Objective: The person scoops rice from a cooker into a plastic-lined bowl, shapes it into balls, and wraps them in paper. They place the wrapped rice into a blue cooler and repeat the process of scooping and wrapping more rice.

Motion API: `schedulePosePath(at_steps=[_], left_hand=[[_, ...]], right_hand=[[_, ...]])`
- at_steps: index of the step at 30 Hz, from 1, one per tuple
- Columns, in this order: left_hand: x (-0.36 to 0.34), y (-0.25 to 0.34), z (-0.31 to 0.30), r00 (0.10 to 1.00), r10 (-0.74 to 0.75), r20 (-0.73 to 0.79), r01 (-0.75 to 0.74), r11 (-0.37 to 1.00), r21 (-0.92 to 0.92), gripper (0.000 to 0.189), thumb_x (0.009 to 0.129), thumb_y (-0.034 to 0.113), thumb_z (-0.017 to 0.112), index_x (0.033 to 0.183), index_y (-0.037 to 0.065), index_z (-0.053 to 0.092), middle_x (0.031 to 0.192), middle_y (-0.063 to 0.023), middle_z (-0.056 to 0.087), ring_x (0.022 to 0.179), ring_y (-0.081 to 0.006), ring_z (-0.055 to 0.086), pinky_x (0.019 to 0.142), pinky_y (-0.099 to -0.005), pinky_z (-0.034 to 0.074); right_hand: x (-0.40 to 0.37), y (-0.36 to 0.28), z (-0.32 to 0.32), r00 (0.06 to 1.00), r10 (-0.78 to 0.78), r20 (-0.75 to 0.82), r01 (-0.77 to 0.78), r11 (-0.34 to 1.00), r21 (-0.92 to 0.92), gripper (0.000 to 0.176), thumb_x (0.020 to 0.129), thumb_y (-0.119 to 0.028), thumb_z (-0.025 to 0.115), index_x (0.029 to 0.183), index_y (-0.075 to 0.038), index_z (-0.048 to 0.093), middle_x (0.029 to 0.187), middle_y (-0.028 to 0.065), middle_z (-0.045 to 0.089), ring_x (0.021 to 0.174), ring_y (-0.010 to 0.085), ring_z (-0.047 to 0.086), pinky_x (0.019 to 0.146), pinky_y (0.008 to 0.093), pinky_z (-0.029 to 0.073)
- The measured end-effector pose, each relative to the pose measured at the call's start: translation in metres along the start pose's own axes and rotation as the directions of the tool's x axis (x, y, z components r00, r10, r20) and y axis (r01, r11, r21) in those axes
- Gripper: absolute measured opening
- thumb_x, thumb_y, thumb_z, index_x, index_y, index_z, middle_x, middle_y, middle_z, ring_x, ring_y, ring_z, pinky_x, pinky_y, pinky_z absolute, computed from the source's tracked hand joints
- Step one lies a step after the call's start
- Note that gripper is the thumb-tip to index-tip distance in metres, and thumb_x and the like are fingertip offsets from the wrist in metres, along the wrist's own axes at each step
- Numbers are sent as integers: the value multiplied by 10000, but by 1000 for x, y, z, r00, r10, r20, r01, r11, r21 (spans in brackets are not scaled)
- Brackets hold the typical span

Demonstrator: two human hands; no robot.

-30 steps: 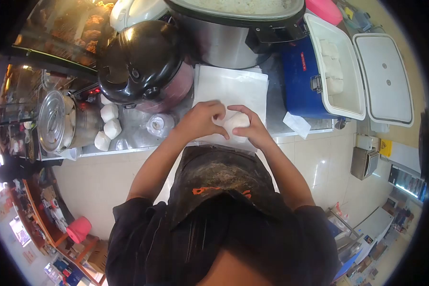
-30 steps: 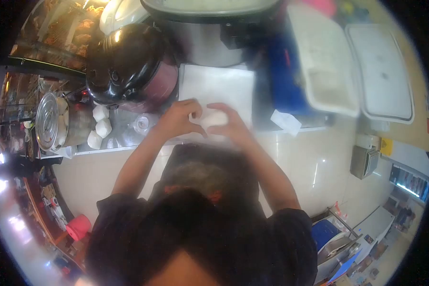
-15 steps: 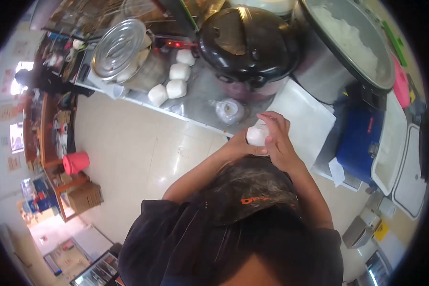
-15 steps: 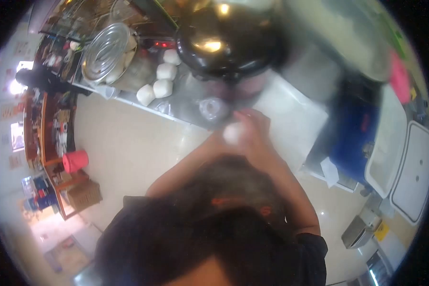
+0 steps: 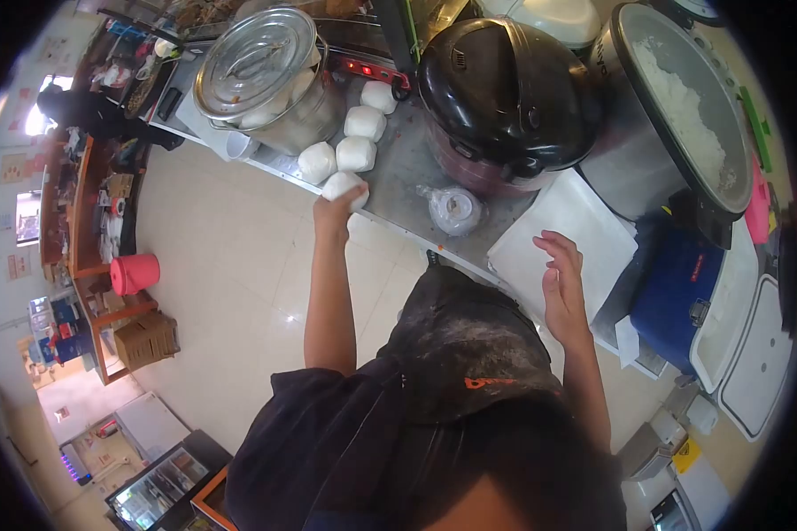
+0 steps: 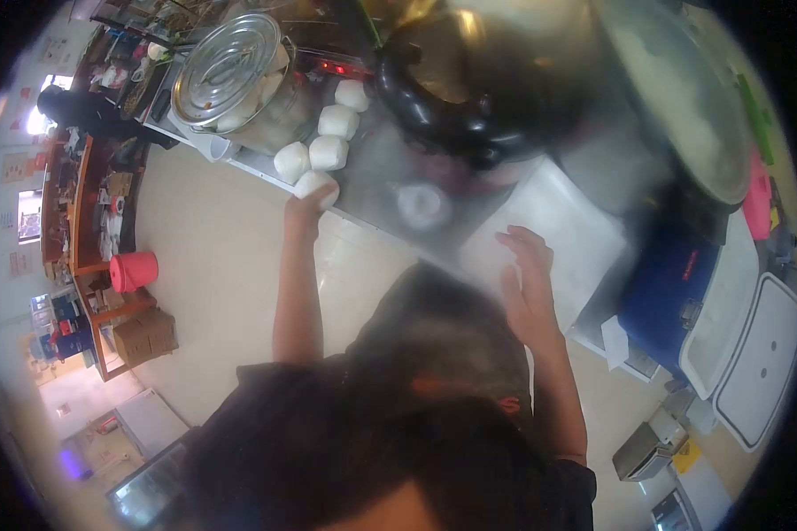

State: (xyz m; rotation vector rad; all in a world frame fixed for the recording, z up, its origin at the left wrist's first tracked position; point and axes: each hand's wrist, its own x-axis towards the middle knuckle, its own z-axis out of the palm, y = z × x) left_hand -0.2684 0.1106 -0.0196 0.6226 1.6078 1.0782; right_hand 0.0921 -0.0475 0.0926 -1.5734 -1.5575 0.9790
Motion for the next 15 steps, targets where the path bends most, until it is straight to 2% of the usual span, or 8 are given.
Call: schedulePosePath(at_steps=[3,4,7,9,13,15], left_hand=[[21,4,6,981,-153,-116,110,944,-310,671,675,177,865,1185,-128,553,1121,-188,633,990,-273,654,840,-371,531],[20,4,8,977,-148,-156,104,960,-259,693,689,217,862,1180,-146,534,1131,-212,614,971,-285,654,844,-376,534],[20,-6,16,958,41,-285,-57,997,-47,703,697,236,863,1180,-143,521,1147,-221,602,973,-297,646,874,-378,533],[15,-12,23,939,5,-344,-27,998,-60,737,697,284,871,1179,-139,508,1157,-224,587,1012,-296,627,878,-378,528],[11,-25,31,876,-50,-479,2,995,-101,799,687,373,886,1174,-115,483,1161,-223,547,1099,-282,576,864,-391,515],[8,-35,44,810,87,-580,-120,993,-19,806,670,393,897,1153,-100,480,1152,-218,533,1087,-285,565,855,-401,506]], right_hand=[[-1,-6,-6,999,-6,-35,5,1000,-26,384,932,-140,467,1307,-78,524,1385,165,443,1231,320,403,1016,404,343],[-1,-10,-8,999,-9,-44,7,1000,-29,383,933,-145,469,1305,-77,525,1383,165,444,1230,320,404,1018,405,341],[-3,-16,-13,997,-31,-68,26,997,-66,380,938,-165,470,1303,-77,528,1377,166,450,1226,320,408,1017,408,342],[-6,-13,-18,994,-73,-82,61,990,-131,379,942,-182,469,1302,-79,530,1372,167,457,1221,318,412,1011,410,350],[-17,-6,-23,990,0,-138,-13,996,-88,383,944,-209,470,1294,-66,533,1363,174,465,1218,330,414,1031,421,331],[-24,-4,-24,984,53,-170,-59,998,-33,387,939,-211,475,1290,-58,534,1361,178,465,1217,337,413,1046,426,314]])
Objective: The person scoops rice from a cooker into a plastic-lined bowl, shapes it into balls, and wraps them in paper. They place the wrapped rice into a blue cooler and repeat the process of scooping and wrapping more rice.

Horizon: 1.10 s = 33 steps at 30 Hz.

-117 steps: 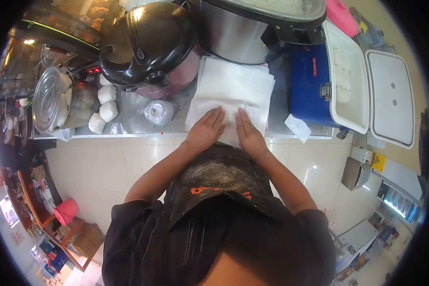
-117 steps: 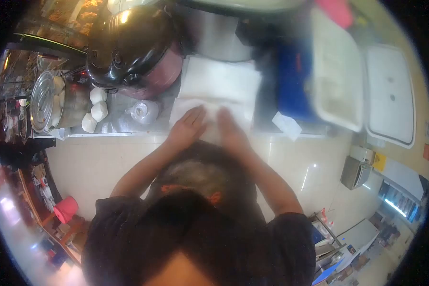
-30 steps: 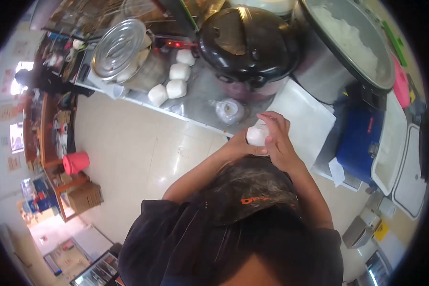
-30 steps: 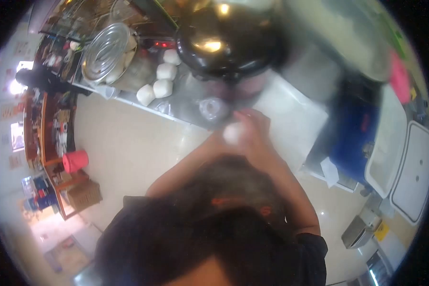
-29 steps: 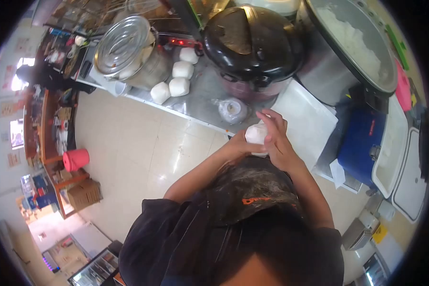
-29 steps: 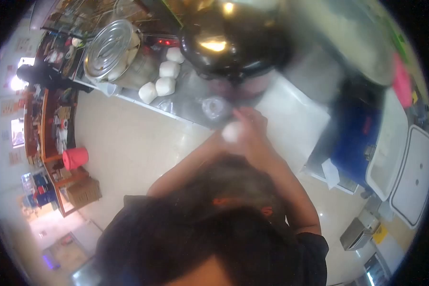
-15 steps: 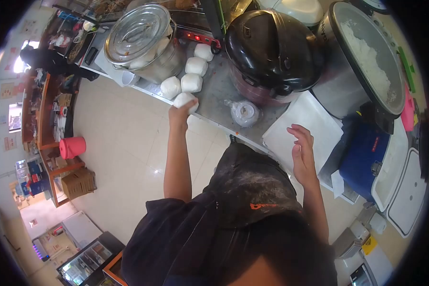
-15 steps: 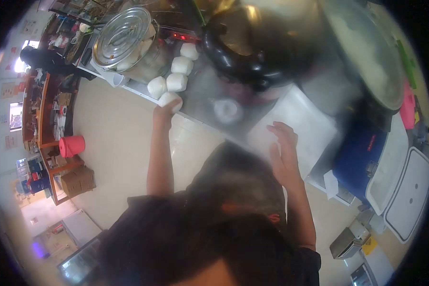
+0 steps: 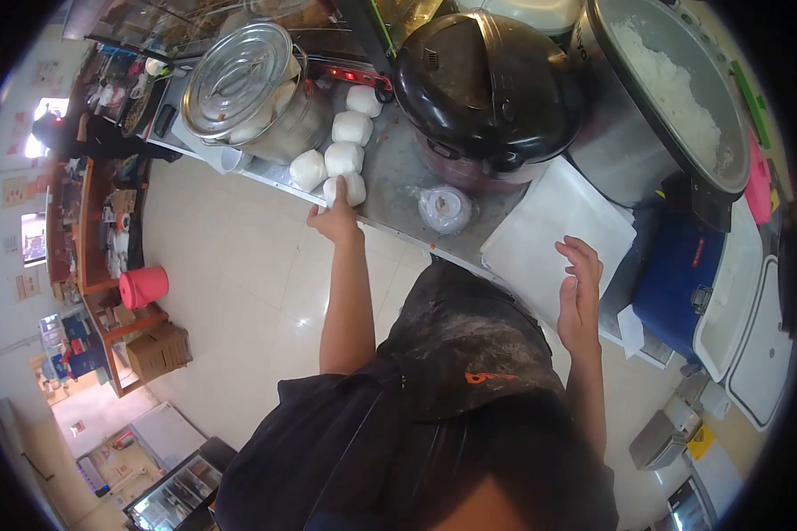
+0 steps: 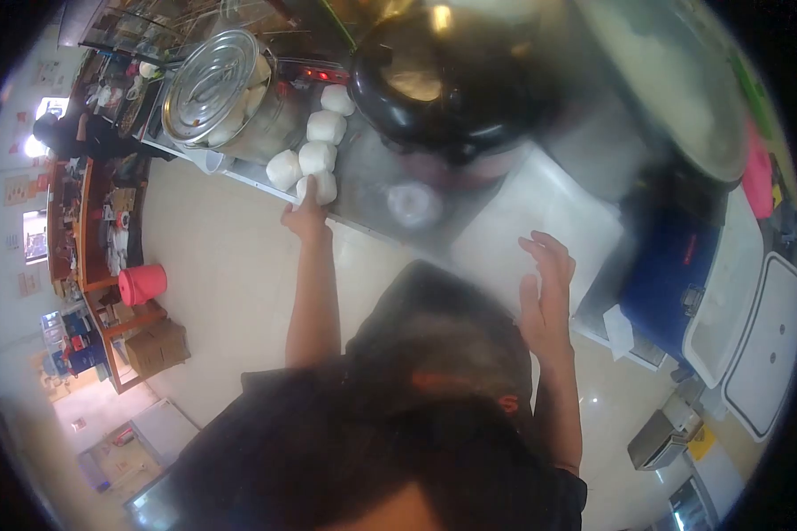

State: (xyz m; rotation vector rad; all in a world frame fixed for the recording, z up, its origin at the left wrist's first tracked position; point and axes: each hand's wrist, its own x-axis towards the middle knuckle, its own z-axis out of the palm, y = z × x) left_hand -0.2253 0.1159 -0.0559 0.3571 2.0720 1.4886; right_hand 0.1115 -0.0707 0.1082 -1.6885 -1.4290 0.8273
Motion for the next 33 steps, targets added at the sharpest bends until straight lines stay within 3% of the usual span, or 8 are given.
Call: schedulePosePath(at_steps=[7,10,14,18,21,24,26,33], left_hand=[[-5,-7,-8,877,474,81,-465,795,389,705,704,454,854,1096,-37,534,1092,-216,572,984,-338,553,882,-420,461],[-19,22,-15,801,571,178,-476,429,768,679,748,474,806,1134,-30,565,1120,-219,591,1010,-381,550,903,-470,445],[-44,53,-21,374,847,378,-879,195,435,553,793,339,779,1163,-14,567,1168,-198,602,1082,-399,539,940,-489,430],[-93,45,-21,64,451,890,-909,395,-135,515,729,216,794,1154,37,566,1224,-183,565,1144,-390,499,989,-480,400],[-113,35,-2,-178,340,923,-970,99,-223,566,672,187,807,1171,87,559,1280,-152,513,1180,-398,461,969,-484,418],[-112,15,11,-173,314,934,-982,20,-188,582,637,185,816,1150,100,554,1290,-146,479,1170,-409,450,963,-495,426],[-116,14,15,-64,274,960,-988,116,-98,592,617,193,824,1135,107,550,1290,-149,458,1161,-412,445,964,-505,430],[-128,23,16,132,125,983,-970,219,102,747,596,288,867,1187,72,464,1200,-175,496,1136,-398,469,909,-481,469]], right_hand=[[-10,4,-17,996,-88,1,86,981,-175,399,989,-342,463,1229,-44,575,1338,156,482,1171,311,440,1006,394,346],[-1,-19,-48,986,-139,90,155,966,-208,404,951,-341,529,1212,-39,586,1343,154,476,1175,314,425,1026,403,323],[35,-85,-133,933,-359,35,342,850,-401,460,730,-176,774,1143,-59,610,1192,153,565,1084,368,507,939,440,416],[114,-128,-207,824,-532,-193,306,707,-638,245,785,-128,748,996,-32,669,994,104,663,868,238,618,750,346,483],[215,-77,-235,969,-233,-82,134,776,-616,202,846,-184,686,955,-14,683,913,127,688,813,234,641,714,362,488],[290,11,-230,933,183,310,164,550,-819,317,797,-305,708,849,8,719,827,199,694,750,305,663,703,408,515],[301,40,-210,838,487,246,-61,533,-844,374,776,-334,733,777,39,715,767,208,689,732,316,670,704,404,521],[325,85,-190,838,382,391,172,495,-852,413,717,-339,771,689,65,689,689,217,667,691,341,660,687,425,526]])
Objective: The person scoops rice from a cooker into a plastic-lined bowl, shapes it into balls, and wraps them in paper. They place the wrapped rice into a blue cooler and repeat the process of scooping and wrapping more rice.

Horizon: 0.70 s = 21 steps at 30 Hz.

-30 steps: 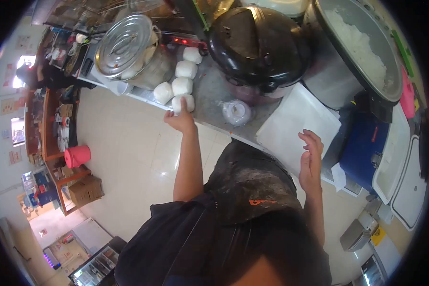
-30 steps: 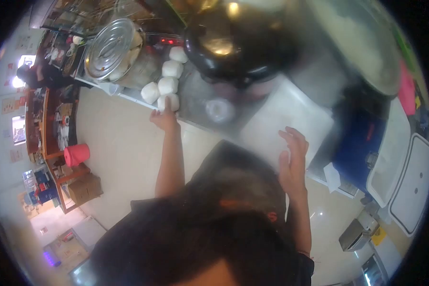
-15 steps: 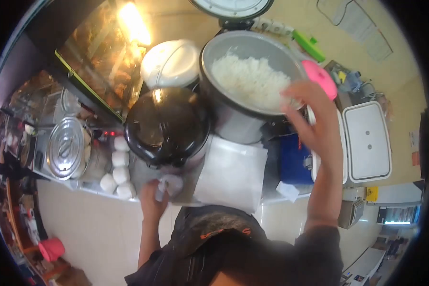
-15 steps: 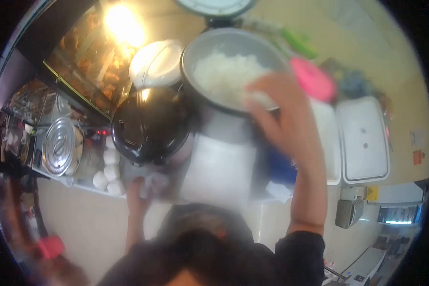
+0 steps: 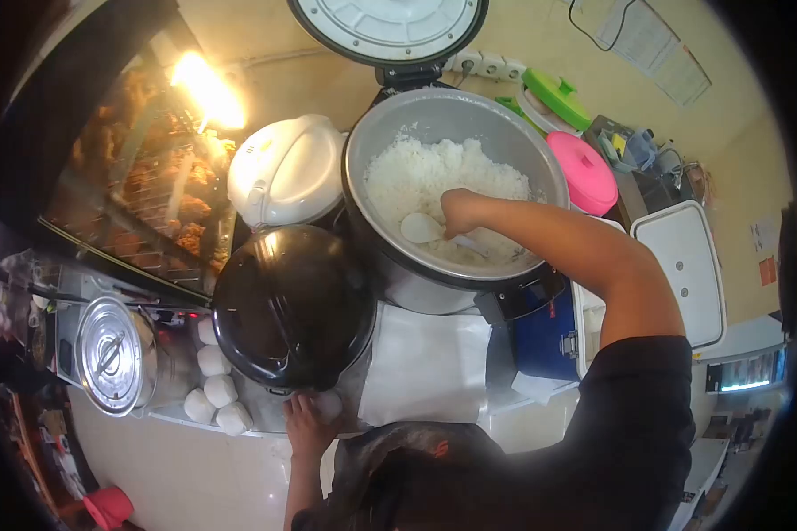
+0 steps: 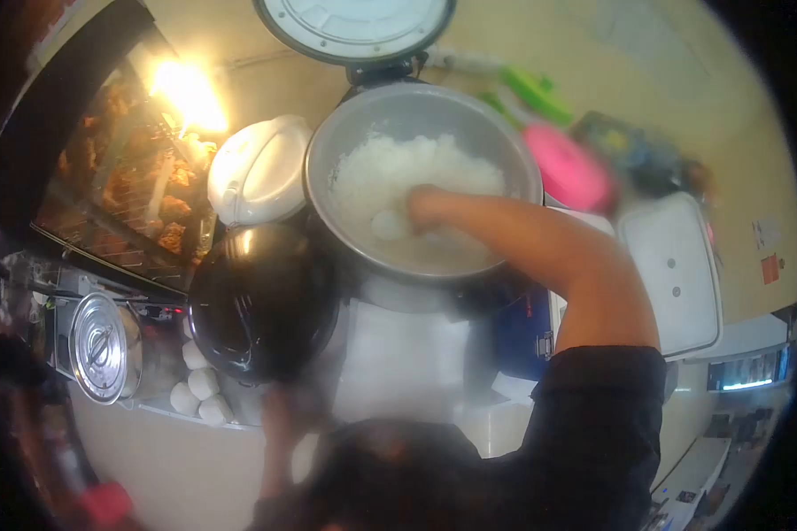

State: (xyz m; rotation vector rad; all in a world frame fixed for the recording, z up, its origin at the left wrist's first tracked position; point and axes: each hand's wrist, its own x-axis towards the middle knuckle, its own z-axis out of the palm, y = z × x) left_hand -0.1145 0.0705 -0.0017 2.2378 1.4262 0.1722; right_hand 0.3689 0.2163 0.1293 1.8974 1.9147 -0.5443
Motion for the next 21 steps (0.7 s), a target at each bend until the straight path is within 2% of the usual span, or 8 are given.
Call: schedulePosePath(at_steps=[2,5,9,11,14,19,20,21], left_hand=[[1,3,3,1000,-29,-4,29,999,22,800,606,309,867,1229,46,441,1194,-184,509,1139,-405,472,913,-490,462],[-1,-3,11,996,35,-86,-27,996,89,879,626,336,866,1296,18,396,1204,-194,520,1136,-422,484,918,-498,451],[6,-4,7,998,41,-47,-43,999,-34,885,633,363,874,1315,17,430,1218,-194,555,1112,-429,532,919,-498,450],[15,2,-3,998,-11,57,17,993,-117,841,633,358,876,1291,20,477,1199,-187,582,1097,-423,552,919,-504,453],[23,9,-16,994,-60,94,90,932,-351,746,646,237,871,1262,4,522,1172,-158,617,1079,-359,595,946,-446,464],[12,21,-35,930,-259,259,353,441,-825,612,692,18,800,1249,-9,546,1205,-115,614,1134,-248,579,981,-375,440],[8,20,-48,923,-239,303,385,581,-717,662,742,-7,730,1350,-11,470,1297,-122,555,1214,-243,520,1020,-371,404],[1,14,-48,912,-269,308,403,461,-790,697,752,40,726,1382,-11,433,1328,-127,525,1236,-246,499,1027,-373,397]], right_hand=[[-15,-9,-8,998,29,58,-39,983,179,338,711,-275,760,647,48,681,690,221,666,700,347,661,686,433,522],[-8,-5,-16,992,-3,127,-25,976,218,222,699,-141,706,801,56,690,778,219,682,742,341,664,685,448,513],[-43,23,-92,998,-61,-3,61,991,123,504,730,-32,600,1233,-28,575,965,220,666,857,363,659,728,460,504],[-57,33,-123,995,19,-95,-33,987,-155,451,749,-11,584,1187,-103,635,945,192,679,880,378,655,749,463,505],[-60,59,-123,998,-42,-51,25,957,-288,449,755,-10,587,1168,-162,677,912,153,693,886,362,659,743,462,511],[-60,31,-77,954,-38,297,120,957,-265,435,788,-39,584,1159,-226,711,859,136,696,854,327,666,710,449,507],[-57,31,-66,941,-50,334,131,966,-224,429,796,-49,587,1163,-234,712,857,137,696,848,327,666,700,449,504],[-50,39,-51,929,-84,360,130,986,-105,404,809,-59,590,1164,-207,712,834,126,693,803,299,659,670,430,494]])
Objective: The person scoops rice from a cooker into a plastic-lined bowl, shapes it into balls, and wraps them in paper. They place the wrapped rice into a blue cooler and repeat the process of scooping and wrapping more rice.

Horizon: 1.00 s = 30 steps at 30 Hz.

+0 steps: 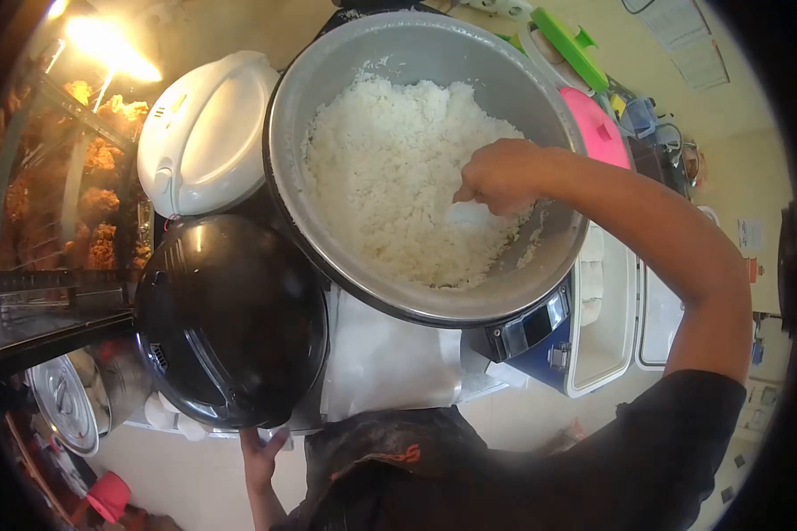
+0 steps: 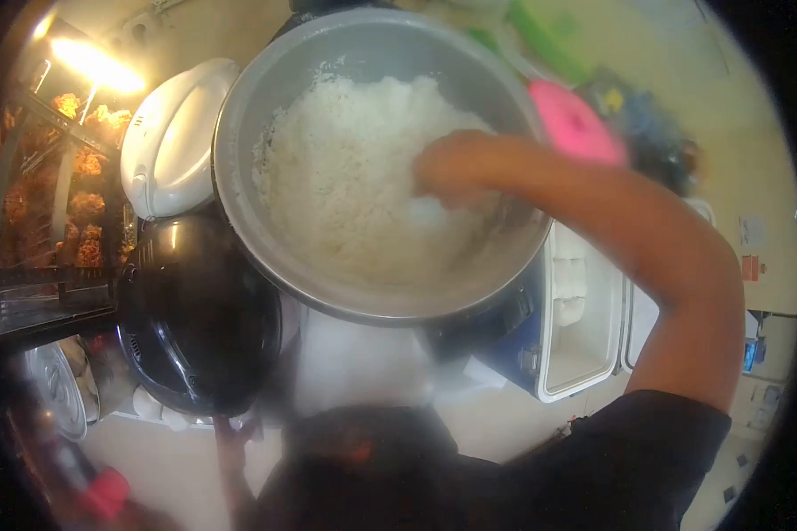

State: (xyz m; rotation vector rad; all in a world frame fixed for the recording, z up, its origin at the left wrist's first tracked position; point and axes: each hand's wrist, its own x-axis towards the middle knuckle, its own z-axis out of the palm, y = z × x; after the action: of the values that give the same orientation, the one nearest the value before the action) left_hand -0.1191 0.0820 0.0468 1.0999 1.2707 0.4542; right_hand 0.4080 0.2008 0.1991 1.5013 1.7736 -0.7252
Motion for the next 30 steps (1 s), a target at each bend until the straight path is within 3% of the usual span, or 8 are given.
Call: schedulePosePath(at_steps=[8,11,14,22,24,26,28,30], left_hand=[[-42,-31,-30,997,-20,71,60,777,-626,973,735,438,715,1475,7,254,1394,-207,427,1253,-308,478,1012,-411,426],[-40,-9,-18,995,55,83,22,694,-720,952,743,504,700,1449,32,270,1370,-229,434,1223,-344,488,932,-411,465],[-43,15,-11,978,175,111,-19,607,-794,935,751,570,684,1424,58,285,1346,-251,441,1193,-379,498,852,-412,505],[-41,148,6,842,500,204,-55,456,-888,891,794,655,657,1421,143,285,1333,-299,434,1147,-521,488,748,-517,589],[-40,189,15,863,453,222,-13,460,-888,846,840,637,600,1437,112,310,1350,-250,449,1213,-485,471,789,-592,581],[-27,237,49,988,64,-138,-152,366,-918,738,918,594,495,1428,77,366,1337,-182,490,1238,-398,496,803,-616,571],[10,271,68,859,511,34,-437,765,-474,548,985,490,424,1339,73,459,1256,-122,560,1145,-300,586,781,-563,569],[31,316,105,912,367,183,-193,777,-599,531,949,511,511,1325,139,469,1193,-89,579,1108,-280,587,792,-550,553]], right_hand=[[19,10,16,955,-182,232,10,806,591,273,899,-87,597,1124,47,677,730,3,601,609,70,458,543,249,375],[26,9,42,950,-253,184,-18,543,840,165,909,-33,581,990,68,683,749,-10,619,616,71,472,555,251,382],[31,-8,29,921,-387,-52,275,550,788,110,911,6,573,863,57,659,758,-22,616,611,64,451,556,245,373],[-2,9,10,950,-304,-77,224,485,846,119,875,14,568,872,27,687,650,-51,503,545,37,364,489,216,301],[-24,15,2,955,-265,-132,243,448,860,152,854,19,562,918,27,700,622,-53,486,521,35,349,459,211,267],[-46,23,-7,942,-248,-224,310,397,864,208,833,21,556,972,25,712,599,-53,483,496,35,337,432,211,234],[-80,29,-25,926,-210,-314,376,447,812,227,834,15,561,1002,26,713,583,-50,482,481,36,349,421,211,239],[-118,28,-48,906,-149,-395,411,526,745,241,832,4,567,1023,23,714,573,-46,487,472,37,365,413,210,245]])
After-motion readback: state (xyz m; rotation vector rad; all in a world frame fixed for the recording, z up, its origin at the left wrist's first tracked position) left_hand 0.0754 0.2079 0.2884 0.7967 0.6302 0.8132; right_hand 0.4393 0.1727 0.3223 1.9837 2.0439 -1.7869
